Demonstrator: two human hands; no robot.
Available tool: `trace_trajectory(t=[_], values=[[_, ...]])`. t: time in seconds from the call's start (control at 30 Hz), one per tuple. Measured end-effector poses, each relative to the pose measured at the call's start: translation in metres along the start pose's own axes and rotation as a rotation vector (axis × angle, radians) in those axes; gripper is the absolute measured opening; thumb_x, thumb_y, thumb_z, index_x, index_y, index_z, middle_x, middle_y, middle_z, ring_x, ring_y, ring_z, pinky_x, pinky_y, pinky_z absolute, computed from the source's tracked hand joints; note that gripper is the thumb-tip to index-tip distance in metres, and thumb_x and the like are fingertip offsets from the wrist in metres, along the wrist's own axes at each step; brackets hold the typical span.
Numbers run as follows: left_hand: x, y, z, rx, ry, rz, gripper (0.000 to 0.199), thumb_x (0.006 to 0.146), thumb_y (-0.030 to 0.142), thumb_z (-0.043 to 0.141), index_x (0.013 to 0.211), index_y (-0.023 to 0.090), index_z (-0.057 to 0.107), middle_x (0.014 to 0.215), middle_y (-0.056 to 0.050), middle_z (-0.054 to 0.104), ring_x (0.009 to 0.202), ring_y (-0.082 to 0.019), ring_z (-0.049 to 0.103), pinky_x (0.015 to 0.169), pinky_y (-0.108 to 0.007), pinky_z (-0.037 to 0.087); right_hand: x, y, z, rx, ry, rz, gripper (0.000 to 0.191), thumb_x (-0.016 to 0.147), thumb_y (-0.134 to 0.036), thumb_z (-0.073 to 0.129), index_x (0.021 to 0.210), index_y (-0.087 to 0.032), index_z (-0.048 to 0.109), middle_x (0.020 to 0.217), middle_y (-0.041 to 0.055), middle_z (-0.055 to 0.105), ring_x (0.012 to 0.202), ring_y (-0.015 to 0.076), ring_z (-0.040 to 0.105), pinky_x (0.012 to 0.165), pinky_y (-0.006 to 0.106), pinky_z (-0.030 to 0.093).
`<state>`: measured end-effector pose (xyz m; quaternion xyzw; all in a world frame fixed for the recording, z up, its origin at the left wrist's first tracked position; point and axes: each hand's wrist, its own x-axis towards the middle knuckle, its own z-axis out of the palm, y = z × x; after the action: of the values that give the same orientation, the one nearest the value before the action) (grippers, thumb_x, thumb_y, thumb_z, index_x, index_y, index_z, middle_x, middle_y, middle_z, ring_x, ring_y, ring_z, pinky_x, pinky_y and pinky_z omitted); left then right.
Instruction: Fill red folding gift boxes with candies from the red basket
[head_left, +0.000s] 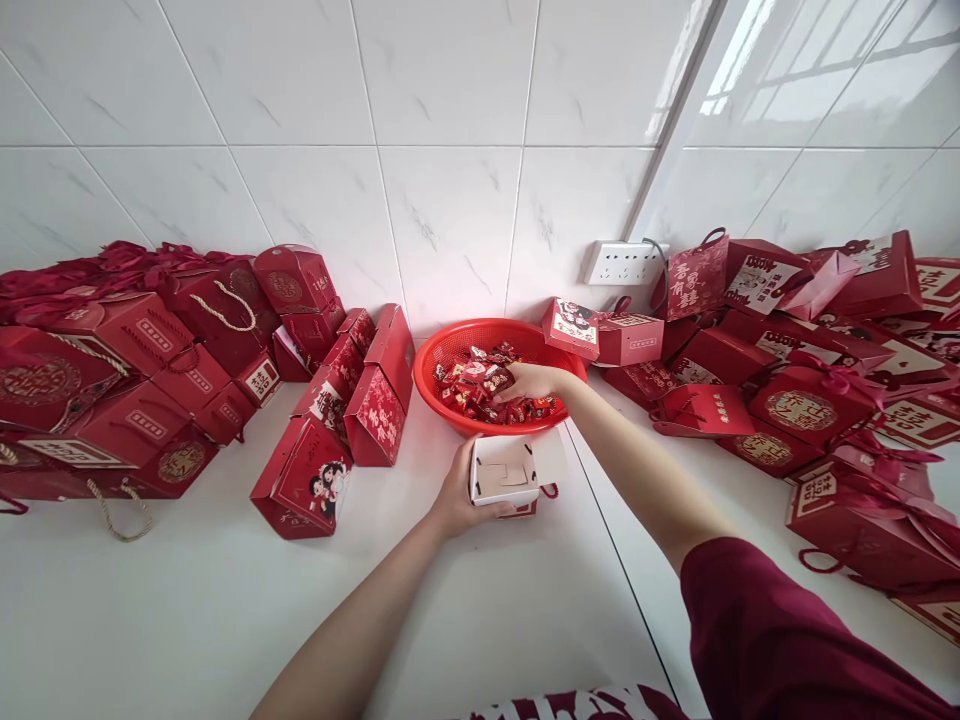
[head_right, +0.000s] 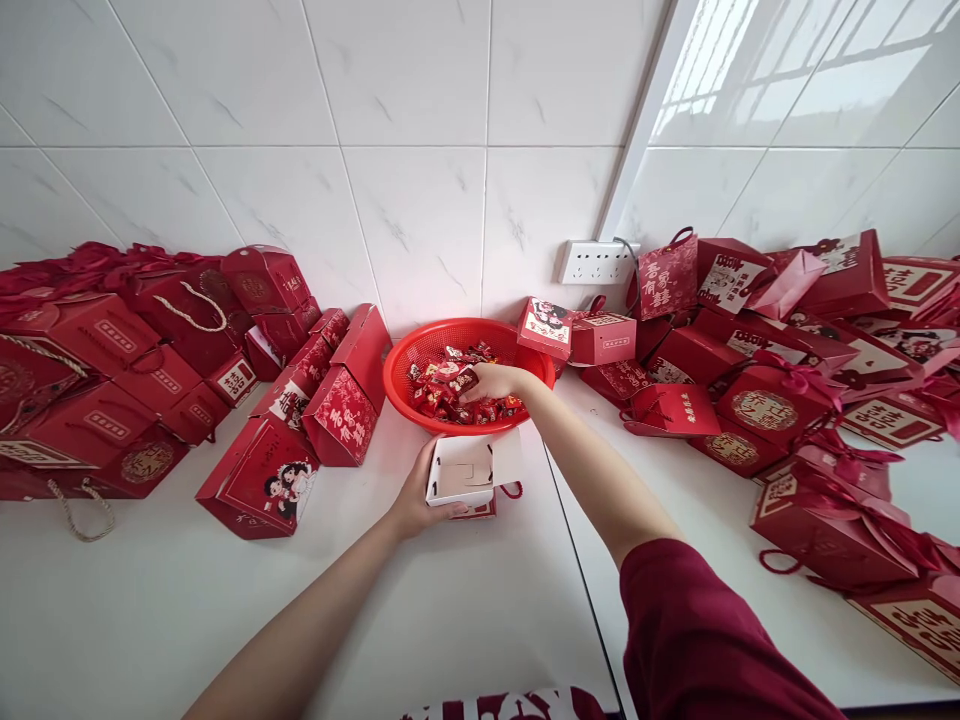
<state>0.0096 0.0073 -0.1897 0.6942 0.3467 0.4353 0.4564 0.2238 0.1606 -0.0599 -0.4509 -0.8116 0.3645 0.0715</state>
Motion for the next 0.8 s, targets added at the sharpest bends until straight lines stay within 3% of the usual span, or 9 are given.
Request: trace_trajectory(t=[0.13,0.27,0.4,0.53,0.63,0.73,0.8], values=[[0.001,0.001,0.000,0.000,0.002,0.046,0.107,0.065,0.039,0.089,0.152,0.030,0.027,0.151,-0.014,0.042,0.141,-0.038,0.040,0.116,-0.058,0.033,-0.038,-0.004,0.009,0.283,0.009,-0.147,0.059,0.087,-0.064,0.061,0.112,-0.012,0.073,0.116,0.0122,0.074,0.110,0.0273,0.069,0.098,0.038,0.054],[0.002,0.007,0.003,0.000,0.016,0.062,0.105,0.065,0.041,0.089,0.150,0.026,0.029,0.150,-0.016,0.042,0.140,-0.039,0.041,0.114,-0.059,0.035,-0.079,-0.007,0.026,0.704,0.094,-0.271,0.056,0.089,-0.061,0.063,0.116,-0.013,0.071,0.114,0.0129,0.075,0.113,0.0279,0.068,0.107,0.045,0.048],[0.000,0.014,0.008,0.071,0.031,0.152,0.103,0.066,0.041,0.088,0.150,0.028,0.030,0.146,-0.016,0.045,0.136,-0.040,0.044,0.111,-0.060,0.038,-0.114,-0.013,0.041,0.487,0.168,-0.335,0.042,0.091,-0.054,0.065,0.109,-0.017,0.073,0.117,0.0089,0.073,0.116,0.0290,0.064,0.106,0.043,0.048],[-0.005,0.020,0.010,0.285,-0.001,0.234,0.123,0.062,0.044,0.090,0.158,0.030,0.014,0.146,-0.016,0.040,0.135,-0.041,0.043,0.111,-0.060,0.038,-0.136,-0.015,0.063,0.156,0.525,-0.366,0.035,0.096,-0.049,0.060,0.116,-0.022,0.068,0.135,0.0111,0.062,0.130,0.0295,0.054,0.111,0.047,0.043],[-0.009,0.024,0.011,0.381,-0.045,0.257,0.134,0.060,0.048,0.091,0.160,0.034,0.002,0.146,-0.016,0.036,0.135,-0.042,0.041,0.111,-0.060,0.039,-0.149,-0.008,0.092,0.079,0.730,-0.321,0.031,0.099,-0.046,0.053,0.116,-0.023,0.066,0.146,0.0129,0.051,0.137,0.0315,0.046,0.115,0.050,0.038],[-0.011,0.023,0.014,0.380,-0.053,0.208,0.133,0.062,0.049,0.089,0.159,0.037,-0.001,0.146,-0.015,0.034,0.137,-0.043,0.038,0.111,-0.060,0.038,-0.156,0.008,0.129,0.149,0.742,-0.318,0.039,0.100,-0.047,0.050,0.131,-0.025,0.057,0.155,0.0125,0.041,0.142,0.0325,0.040,0.118,0.052,0.034],[-0.011,0.018,0.016,0.322,-0.044,0.146,0.132,0.063,0.049,0.088,0.159,0.040,-0.002,0.145,-0.014,0.033,0.138,-0.043,0.037,0.111,-0.060,0.038,-0.156,0.019,0.152,0.196,0.657,-0.351,0.062,0.097,-0.055,0.052,0.149,-0.025,0.038,0.162,0.0128,0.029,0.149,0.0328,0.029,0.121,0.054,0.028]])
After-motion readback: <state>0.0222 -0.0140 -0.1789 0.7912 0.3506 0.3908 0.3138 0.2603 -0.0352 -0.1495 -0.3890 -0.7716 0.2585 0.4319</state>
